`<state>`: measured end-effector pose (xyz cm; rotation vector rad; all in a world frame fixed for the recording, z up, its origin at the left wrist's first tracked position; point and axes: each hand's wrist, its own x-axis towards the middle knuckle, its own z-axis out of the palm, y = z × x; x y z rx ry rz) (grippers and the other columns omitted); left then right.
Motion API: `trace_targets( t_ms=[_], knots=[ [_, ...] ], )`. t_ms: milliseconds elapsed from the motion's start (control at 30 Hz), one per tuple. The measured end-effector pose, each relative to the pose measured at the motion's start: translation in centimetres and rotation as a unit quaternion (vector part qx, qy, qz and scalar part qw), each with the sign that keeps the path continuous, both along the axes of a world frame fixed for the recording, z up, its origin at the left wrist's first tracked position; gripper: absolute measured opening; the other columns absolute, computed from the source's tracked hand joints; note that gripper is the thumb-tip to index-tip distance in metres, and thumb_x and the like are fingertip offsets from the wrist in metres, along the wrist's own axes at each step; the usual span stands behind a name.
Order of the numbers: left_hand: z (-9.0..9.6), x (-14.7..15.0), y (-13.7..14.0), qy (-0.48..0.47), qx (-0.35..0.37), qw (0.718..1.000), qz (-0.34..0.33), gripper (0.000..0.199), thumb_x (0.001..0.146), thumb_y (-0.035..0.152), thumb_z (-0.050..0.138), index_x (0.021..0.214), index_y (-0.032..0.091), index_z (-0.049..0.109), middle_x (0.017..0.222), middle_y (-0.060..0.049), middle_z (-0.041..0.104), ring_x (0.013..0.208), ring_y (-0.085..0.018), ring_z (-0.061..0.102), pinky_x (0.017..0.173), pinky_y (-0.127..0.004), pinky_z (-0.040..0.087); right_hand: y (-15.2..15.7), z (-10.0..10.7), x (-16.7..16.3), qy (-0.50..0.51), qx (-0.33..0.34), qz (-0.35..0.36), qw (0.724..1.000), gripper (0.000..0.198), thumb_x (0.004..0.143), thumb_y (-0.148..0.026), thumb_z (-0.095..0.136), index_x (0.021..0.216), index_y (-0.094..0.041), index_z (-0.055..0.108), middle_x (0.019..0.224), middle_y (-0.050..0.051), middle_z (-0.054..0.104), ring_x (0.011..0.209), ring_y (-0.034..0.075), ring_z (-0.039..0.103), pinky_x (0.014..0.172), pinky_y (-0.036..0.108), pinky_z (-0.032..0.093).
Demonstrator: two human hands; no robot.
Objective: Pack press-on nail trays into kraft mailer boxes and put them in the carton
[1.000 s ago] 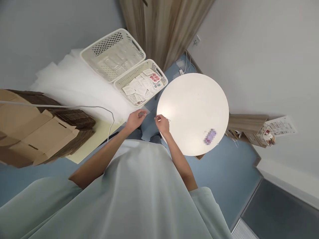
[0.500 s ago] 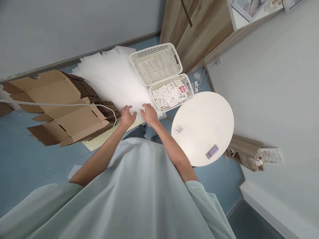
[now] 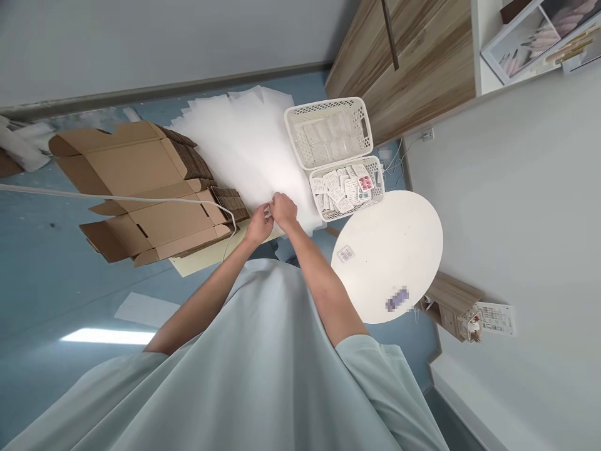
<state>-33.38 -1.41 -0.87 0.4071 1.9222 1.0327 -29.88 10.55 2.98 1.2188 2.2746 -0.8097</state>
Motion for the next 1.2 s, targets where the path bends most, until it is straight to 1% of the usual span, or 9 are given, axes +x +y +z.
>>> trace_targets(
  t_ms=[133,233,333,500,633,733,800,1033,1200],
  knots=[
    [1.4,-0.3,0.0,0.002,0.041,0.998,0.054,0.052,0.097,0.030,0.061,0.148,0.020,0.058,0.155,-0.022,0.059,0.142,-0.037,0.062,0.120,-0.055,0.050,-0.3,1.3,-0.2,0.041,0.007,-0.023,0.999,0.014,0.108,-0.030,0.054,0.102,-0.024,0.065,0.111,0.008,0.074,0.103,0.026,0.069,0.085,0.035,0.052],
    [2.9,-0.6,0.4,0.010,0.078,0.991,0.105,0.053,0.104,0.041,0.058,0.153,0.021,0.052,0.163,-0.021,0.052,0.149,-0.034,0.056,0.126,-0.052,0.045,-0.1,3.5,0.3,0.095,0.000,-0.058,0.994,0.012,0.106,-0.033,0.059,0.099,-0.025,0.063,0.104,0.004,0.075,0.098,0.024,0.069,0.084,0.033,0.051],
    [4.4,-1.0,1.6,-0.015,0.064,0.985,0.160,0.058,0.107,0.050,0.056,0.158,0.024,0.047,0.169,-0.018,0.047,0.154,-0.032,0.050,0.127,-0.049,0.043,0.5,6.3,1.6,0.166,-0.013,-0.098,0.981,0.013,0.104,-0.037,0.062,0.098,-0.026,0.061,0.098,0.001,0.074,0.093,0.022,0.070,0.085,0.032,0.052],
    [6.8,-1.0,4.5,-0.102,0.078,0.976,0.178,0.065,0.105,0.070,0.053,0.156,0.030,0.050,0.156,-0.016,0.059,0.138,-0.027,0.065,0.101,-0.038,0.061,1.1,10.3,6.3,0.277,-0.015,-0.198,0.940,0.020,0.102,-0.046,0.061,0.096,-0.028,0.058,0.098,0.000,0.073,0.091,0.019,0.070,0.087,0.032,0.055],
    [9.4,0.4,7.1,-0.100,0.164,0.974,0.119,0.057,0.096,0.069,0.068,0.133,0.025,0.065,0.127,-0.011,0.074,0.114,-0.022,0.073,0.089,-0.032,0.062,0.9,11.8,11.5,0.322,-0.019,-0.306,0.896,0.029,0.095,-0.052,0.070,0.105,-0.027,0.059,0.097,0.000,0.073,0.090,0.020,0.071,0.086,0.033,0.057],
    [11.3,2.5,8.9,-0.099,0.214,0.970,0.052,0.047,0.093,0.062,0.073,0.119,0.023,0.069,0.115,-0.007,0.077,0.099,-0.020,0.074,0.085,-0.031,0.061,0.8,12.7,15.2,0.349,-0.053,-0.388,0.851,0.059,0.086,-0.056,0.082,0.130,-0.028,0.056,0.098,0.000,0.075,0.091,0.022,0.073,0.082,0.035,0.058],
    [12.3,4.4,10.0,-0.106,0.226,0.968,-0.012,0.044,0.092,0.060,0.075,0.114,0.022,0.070,0.108,-0.007,0.078,0.094,-0.019,0.074,0.083,-0.031,0.061,0.9,13.3,17.5,0.366,-0.053,-0.435,0.821,0.070,0.082,-0.061,0.085,0.136,-0.027,0.055,0.098,0.001,0.076,0.092,0.023,0.074,0.082,0.036,0.059],
    [14.5,12.0,11.9,-0.141,0.215,0.945,-0.202,0.042,0.092,0.058,0.075,0.114,0.022,0.071,0.111,-0.007,0.080,0.105,-0.023,0.076,0.092,-0.035,0.062,1.5,14.2,26.1,0.393,0.059,-0.550,0.735,0.050,0.088,-0.067,0.077,0.112,-0.025,0.063,0.085,-0.001,0.073,0.088,0.020,0.072,0.086,0.035,0.058],
    [14.5,17.5,12.4,-0.142,0.203,0.933,-0.262,0.041,0.092,0.054,0.074,0.118,0.022,0.068,0.112,-0.009,0.080,0.109,-0.024,0.077,0.095,-0.037,0.062,-0.4,13.0,32.1,0.418,0.071,-0.592,0.686,0.042,0.090,-0.065,0.072,0.097,-0.024,0.063,0.088,0.002,0.074,0.088,0.020,0.073,0.083,0.034,0.059]
  ],
)
